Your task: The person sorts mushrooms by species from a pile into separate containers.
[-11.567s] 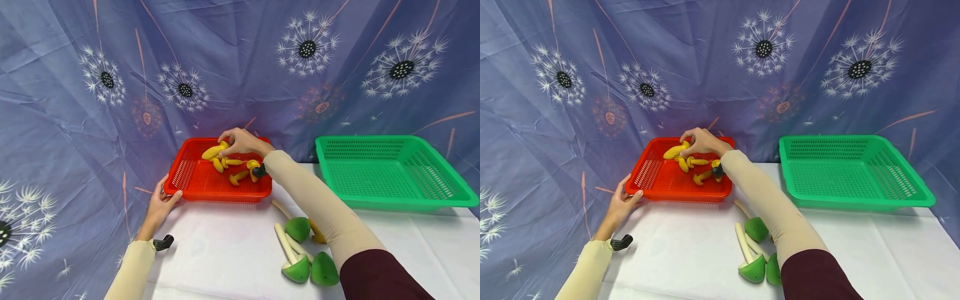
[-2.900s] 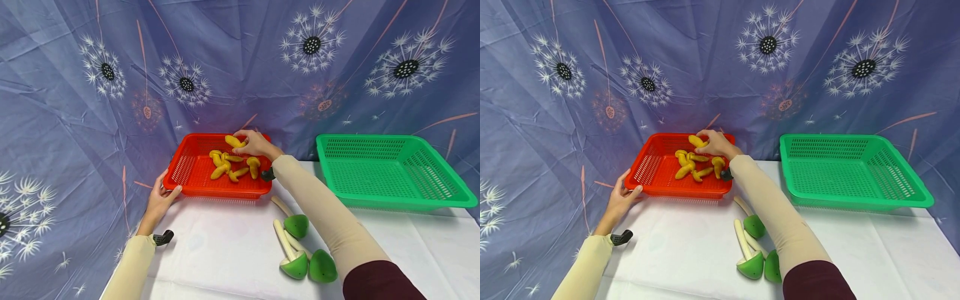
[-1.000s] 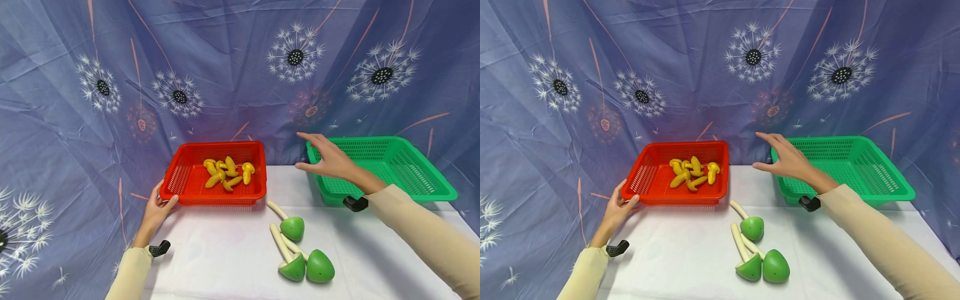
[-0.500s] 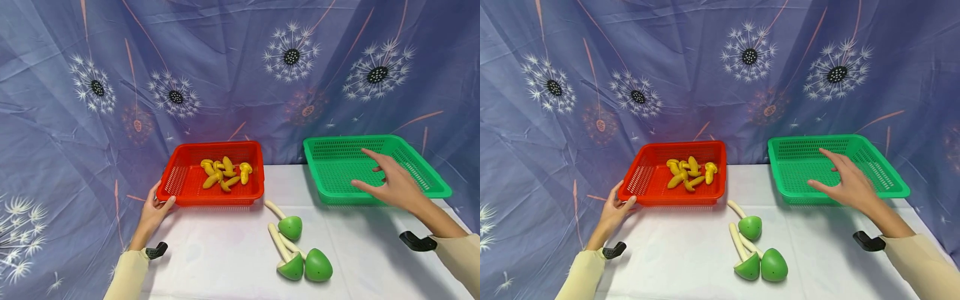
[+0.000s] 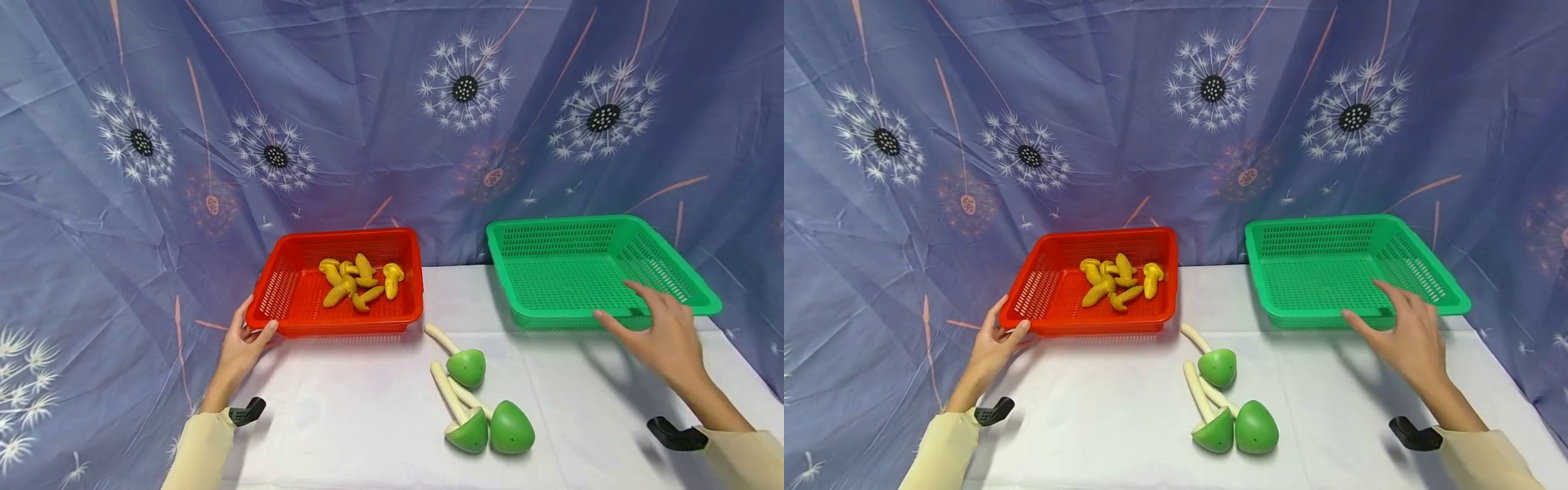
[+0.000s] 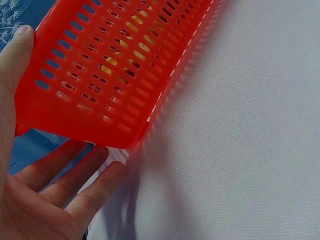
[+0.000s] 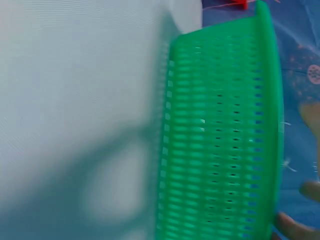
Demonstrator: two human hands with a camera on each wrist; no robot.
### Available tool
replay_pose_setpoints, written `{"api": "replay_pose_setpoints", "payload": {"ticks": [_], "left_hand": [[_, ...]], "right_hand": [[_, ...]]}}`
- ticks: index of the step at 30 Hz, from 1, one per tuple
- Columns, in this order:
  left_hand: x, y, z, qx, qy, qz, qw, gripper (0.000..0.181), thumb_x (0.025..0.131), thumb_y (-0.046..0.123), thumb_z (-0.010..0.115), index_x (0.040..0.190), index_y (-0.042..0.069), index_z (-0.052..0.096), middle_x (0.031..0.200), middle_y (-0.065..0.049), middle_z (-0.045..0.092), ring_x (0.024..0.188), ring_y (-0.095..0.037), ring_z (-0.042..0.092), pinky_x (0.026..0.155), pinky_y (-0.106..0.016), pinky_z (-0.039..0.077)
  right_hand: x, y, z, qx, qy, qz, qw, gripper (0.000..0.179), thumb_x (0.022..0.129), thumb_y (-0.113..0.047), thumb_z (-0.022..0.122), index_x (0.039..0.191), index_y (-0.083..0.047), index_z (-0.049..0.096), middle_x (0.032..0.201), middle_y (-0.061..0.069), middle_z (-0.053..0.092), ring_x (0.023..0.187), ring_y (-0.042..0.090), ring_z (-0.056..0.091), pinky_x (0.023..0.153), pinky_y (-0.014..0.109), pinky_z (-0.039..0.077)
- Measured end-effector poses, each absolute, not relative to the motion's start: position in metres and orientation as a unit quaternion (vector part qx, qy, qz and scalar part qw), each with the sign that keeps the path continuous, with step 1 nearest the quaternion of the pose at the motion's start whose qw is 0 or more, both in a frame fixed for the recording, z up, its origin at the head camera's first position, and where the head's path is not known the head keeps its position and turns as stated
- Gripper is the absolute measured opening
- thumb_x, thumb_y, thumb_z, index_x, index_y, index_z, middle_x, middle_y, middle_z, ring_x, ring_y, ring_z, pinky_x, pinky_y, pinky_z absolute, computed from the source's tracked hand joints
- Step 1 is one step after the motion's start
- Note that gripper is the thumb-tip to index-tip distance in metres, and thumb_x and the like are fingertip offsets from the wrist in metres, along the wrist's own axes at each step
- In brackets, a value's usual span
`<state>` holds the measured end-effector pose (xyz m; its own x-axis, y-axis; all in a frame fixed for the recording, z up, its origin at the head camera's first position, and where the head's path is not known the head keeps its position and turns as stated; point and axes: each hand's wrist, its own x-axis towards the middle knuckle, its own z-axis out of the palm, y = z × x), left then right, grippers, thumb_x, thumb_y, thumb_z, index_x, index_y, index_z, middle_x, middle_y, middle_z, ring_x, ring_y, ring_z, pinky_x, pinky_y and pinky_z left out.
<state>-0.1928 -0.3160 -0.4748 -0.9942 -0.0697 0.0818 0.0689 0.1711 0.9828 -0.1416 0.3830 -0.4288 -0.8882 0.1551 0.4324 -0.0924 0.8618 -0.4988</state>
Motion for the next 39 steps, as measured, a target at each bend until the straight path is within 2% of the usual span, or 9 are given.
{"api": "replay_pose_setpoints", "payload": {"ticks": [7,11,15,19,22,27,31,35,39], "left_hand": [[-0.194,-0.317,-0.476,-0.005,-0.766,-0.640,0.056,0.084,0.093,0.013,0.067,0.157,0.028,0.014,0.145,-0.029,0.039,0.097,-0.001,0.063,0.079,-0.032,0.058],[-0.190,-0.315,-0.473,-0.008,-0.788,-0.612,0.058,0.084,0.094,0.017,0.066,0.158,0.028,0.012,0.145,-0.027,0.039,0.099,-0.001,0.061,0.080,-0.023,0.055],[-0.185,-0.313,-0.467,-0.010,-0.823,-0.563,0.074,0.083,0.095,0.023,0.066,0.158,0.028,0.012,0.145,-0.022,0.041,0.108,-0.015,0.057,0.082,-0.012,0.049],[-0.179,-0.310,-0.455,-0.004,-0.855,-0.498,0.144,0.083,0.090,0.028,0.072,0.155,0.036,0.021,0.148,-0.015,0.042,0.121,-0.033,0.052,0.100,-0.033,0.047],[-0.176,-0.302,-0.439,-0.025,-0.867,-0.434,0.242,0.084,0.082,0.027,0.080,0.150,0.039,0.033,0.147,-0.007,0.046,0.129,-0.031,0.048,0.105,-0.050,0.039],[-0.178,-0.256,-0.400,-0.146,-0.859,-0.350,0.345,0.084,0.071,0.025,0.089,0.145,0.025,0.048,0.142,0.001,0.052,0.129,-0.022,0.048,0.107,-0.044,0.039],[-0.176,-0.201,-0.378,-0.272,-0.846,-0.334,0.315,0.083,0.067,0.026,0.092,0.140,0.017,0.054,0.137,0.001,0.057,0.124,-0.019,0.054,0.104,-0.038,0.043],[-0.169,-0.146,-0.374,-0.383,-0.832,-0.345,0.203,0.075,0.071,0.025,0.089,0.137,0.015,0.056,0.131,0.002,0.061,0.110,-0.016,0.062,0.095,-0.033,0.051],[-0.171,-0.097,-0.386,-0.435,-0.826,-0.347,0.085,0.065,0.078,0.028,0.084,0.136,0.018,0.058,0.129,0.006,0.062,0.105,-0.010,0.062,0.093,-0.026,0.051]], "right_hand": [[-0.144,0.373,-0.450,-0.086,-0.917,0.277,0.274,0.071,0.079,-0.042,0.078,0.133,-0.002,0.055,0.128,0.034,0.042,0.115,0.050,0.027,0.089,0.063,0.021],[-0.144,0.369,-0.453,-0.105,-0.910,0.287,0.282,0.067,0.080,-0.043,0.076,0.131,-0.003,0.057,0.131,0.032,0.039,0.117,0.048,0.025,0.092,0.065,0.019],[-0.142,0.366,-0.455,-0.129,-0.902,0.286,0.296,0.066,0.079,-0.047,0.076,0.127,-0.004,0.060,0.134,0.030,0.039,0.118,0.049,0.026,0.098,0.066,0.018],[-0.140,0.362,-0.458,-0.143,-0.894,0.287,0.314,0.063,0.078,-0.048,0.076,0.122,-0.004,0.063,0.133,0.028,0.041,0.120,0.048,0.027,0.103,0.065,0.016],[-0.140,0.360,-0.460,-0.143,-0.890,0.289,0.322,0.062,0.078,-0.047,0.077,0.120,-0.004,0.063,0.131,0.028,0.042,0.121,0.048,0.028,0.105,0.064,0.015],[-0.139,0.361,-0.460,-0.145,-0.891,0.292,0.316,0.063,0.079,-0.048,0.076,0.122,-0.003,0.063,0.132,0.029,0.040,0.123,0.048,0.026,0.106,0.062,0.015],[-0.138,0.361,-0.459,-0.145,-0.895,0.292,0.304,0.063,0.080,-0.049,0.074,0.123,-0.004,0.062,0.133,0.029,0.039,0.124,0.048,0.025,0.106,0.063,0.015],[-0.138,0.361,-0.459,-0.142,-0.897,0.286,0.306,0.065,0.080,-0.049,0.075,0.123,-0.004,0.062,0.133,0.029,0.040,0.122,0.048,0.026,0.103,0.064,0.017],[-0.138,0.361,-0.459,-0.154,-0.893,0.286,0.312,0.066,0.078,-0.050,0.076,0.123,-0.004,0.060,0.132,0.028,0.041,0.122,0.047,0.027,0.103,0.063,0.018]]}}
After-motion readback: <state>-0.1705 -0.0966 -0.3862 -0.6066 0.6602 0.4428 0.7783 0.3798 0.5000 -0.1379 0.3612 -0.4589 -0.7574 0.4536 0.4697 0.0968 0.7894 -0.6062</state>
